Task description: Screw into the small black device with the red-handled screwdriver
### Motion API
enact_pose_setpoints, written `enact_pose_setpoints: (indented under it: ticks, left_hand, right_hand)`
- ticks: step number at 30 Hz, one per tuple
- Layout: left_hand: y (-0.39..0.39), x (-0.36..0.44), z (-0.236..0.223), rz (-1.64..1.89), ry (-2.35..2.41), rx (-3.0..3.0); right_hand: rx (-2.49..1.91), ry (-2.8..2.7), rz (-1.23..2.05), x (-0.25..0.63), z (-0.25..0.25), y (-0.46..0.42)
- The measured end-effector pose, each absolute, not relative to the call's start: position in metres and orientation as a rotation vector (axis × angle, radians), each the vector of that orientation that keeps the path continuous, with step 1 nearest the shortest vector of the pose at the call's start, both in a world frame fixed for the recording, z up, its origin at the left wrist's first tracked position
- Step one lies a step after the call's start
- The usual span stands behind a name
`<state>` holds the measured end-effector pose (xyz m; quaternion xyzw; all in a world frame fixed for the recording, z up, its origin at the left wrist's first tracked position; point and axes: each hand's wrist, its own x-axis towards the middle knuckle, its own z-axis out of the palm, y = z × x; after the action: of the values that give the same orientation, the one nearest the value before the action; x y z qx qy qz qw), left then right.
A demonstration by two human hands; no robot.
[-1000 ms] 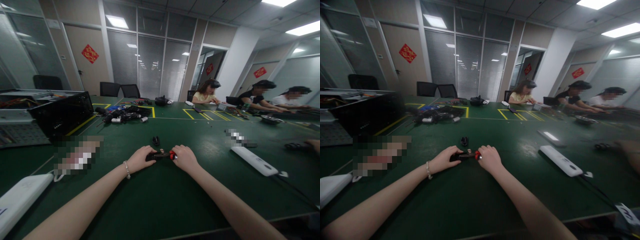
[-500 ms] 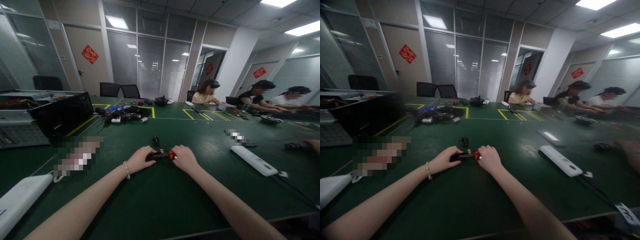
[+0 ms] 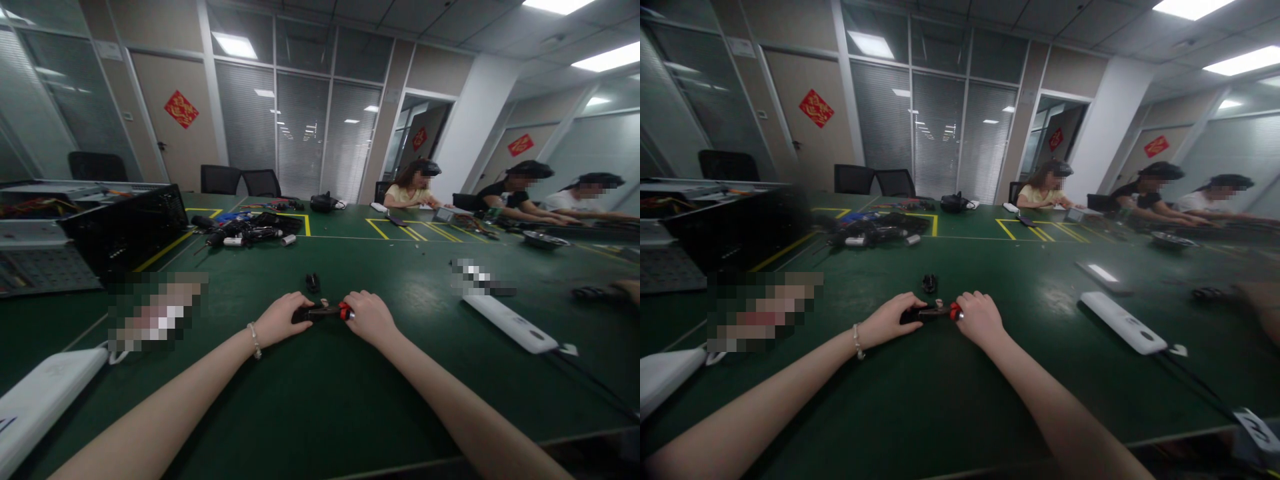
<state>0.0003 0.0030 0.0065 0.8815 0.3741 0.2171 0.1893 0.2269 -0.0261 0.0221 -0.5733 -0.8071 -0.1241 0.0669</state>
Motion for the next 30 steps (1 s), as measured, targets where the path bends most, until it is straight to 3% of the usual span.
enact_pose_setpoints:
  ticks: [30]
  left_hand:
    - [0.0032, 0.0009, 0.0065, 0.611, 1.048, 2.493]
  right_hand:
    - [-1.741, -2.439, -0.371, 0.2258, 0.0254, -0.0287]
